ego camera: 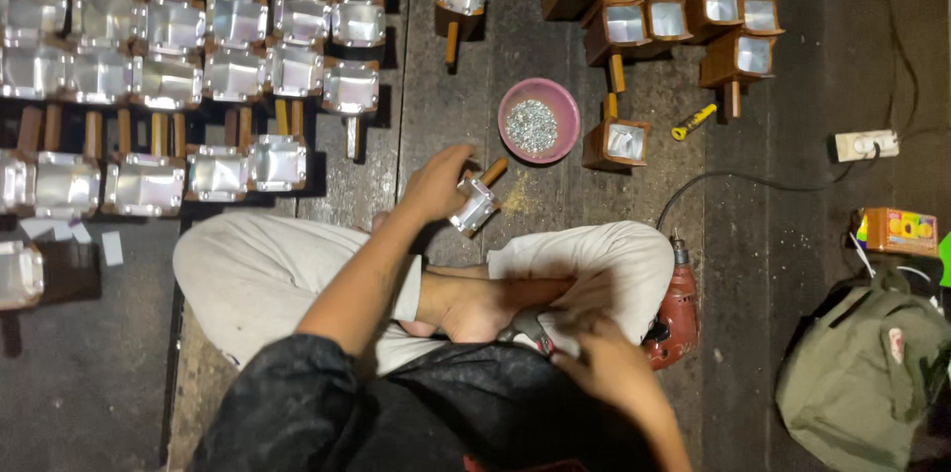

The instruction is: The person attaches metal plates to wooden lantern frames by inserting small screws into pre-drilled holes and tightening them using a drill and a screwdriver.

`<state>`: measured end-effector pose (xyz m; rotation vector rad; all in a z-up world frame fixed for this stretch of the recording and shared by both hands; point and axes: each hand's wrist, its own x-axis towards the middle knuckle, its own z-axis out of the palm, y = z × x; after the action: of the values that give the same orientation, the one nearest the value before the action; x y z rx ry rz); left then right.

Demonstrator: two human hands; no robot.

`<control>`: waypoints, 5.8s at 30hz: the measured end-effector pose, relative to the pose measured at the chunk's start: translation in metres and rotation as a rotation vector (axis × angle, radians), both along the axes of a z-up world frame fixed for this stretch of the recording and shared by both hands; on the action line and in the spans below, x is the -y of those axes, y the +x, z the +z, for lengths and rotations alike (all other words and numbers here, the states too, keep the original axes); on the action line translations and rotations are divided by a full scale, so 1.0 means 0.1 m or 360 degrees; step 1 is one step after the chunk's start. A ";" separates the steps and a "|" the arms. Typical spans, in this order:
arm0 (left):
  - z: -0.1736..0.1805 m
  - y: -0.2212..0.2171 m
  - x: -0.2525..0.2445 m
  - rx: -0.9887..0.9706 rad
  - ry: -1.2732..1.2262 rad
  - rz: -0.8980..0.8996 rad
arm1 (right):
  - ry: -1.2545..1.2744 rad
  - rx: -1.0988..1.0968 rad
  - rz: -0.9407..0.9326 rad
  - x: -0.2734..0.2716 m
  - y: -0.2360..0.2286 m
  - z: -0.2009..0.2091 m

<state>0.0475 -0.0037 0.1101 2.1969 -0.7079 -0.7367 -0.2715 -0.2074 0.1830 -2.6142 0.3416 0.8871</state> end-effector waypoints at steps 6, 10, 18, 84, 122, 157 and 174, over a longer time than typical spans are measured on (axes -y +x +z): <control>-0.51 -0.21 -0.08 -0.0007 0.0057 0.0238 | -0.0626 0.0941 -0.0176 1.24 1.04 -0.52; -0.29 -0.11 -0.11 0.0056 0.0030 0.0089 | -0.0559 0.1024 -0.0426 1.92 1.86 -0.97; -0.05 -0.17 -0.16 -0.0119 -0.0239 0.0196 | -0.0695 0.0549 -0.0783 1.70 2.44 -1.11; -0.65 -0.25 -0.18 0.0108 -0.0759 0.0504 | 0.0634 0.1032 0.0039 -0.20 2.59 -1.25; -0.92 -0.24 -0.06 0.0029 -0.0867 0.0474 | -0.0608 0.0611 -0.2257 1.53 -1.43 -1.20; -0.88 -0.22 -0.10 0.0032 -0.0922 0.0448 | 0.0571 0.1581 -0.1915 1.00 -0.32 0.99; -1.02 -0.19 -0.06 0.0020 -0.0892 0.0430 | 0.0164 0.1908 -0.1243 1.06 -0.46 1.18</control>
<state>0.0284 0.0023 0.0083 1.7336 -0.5278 -0.3320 -0.3171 -0.3133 0.3011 -2.1103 0.7967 -0.8510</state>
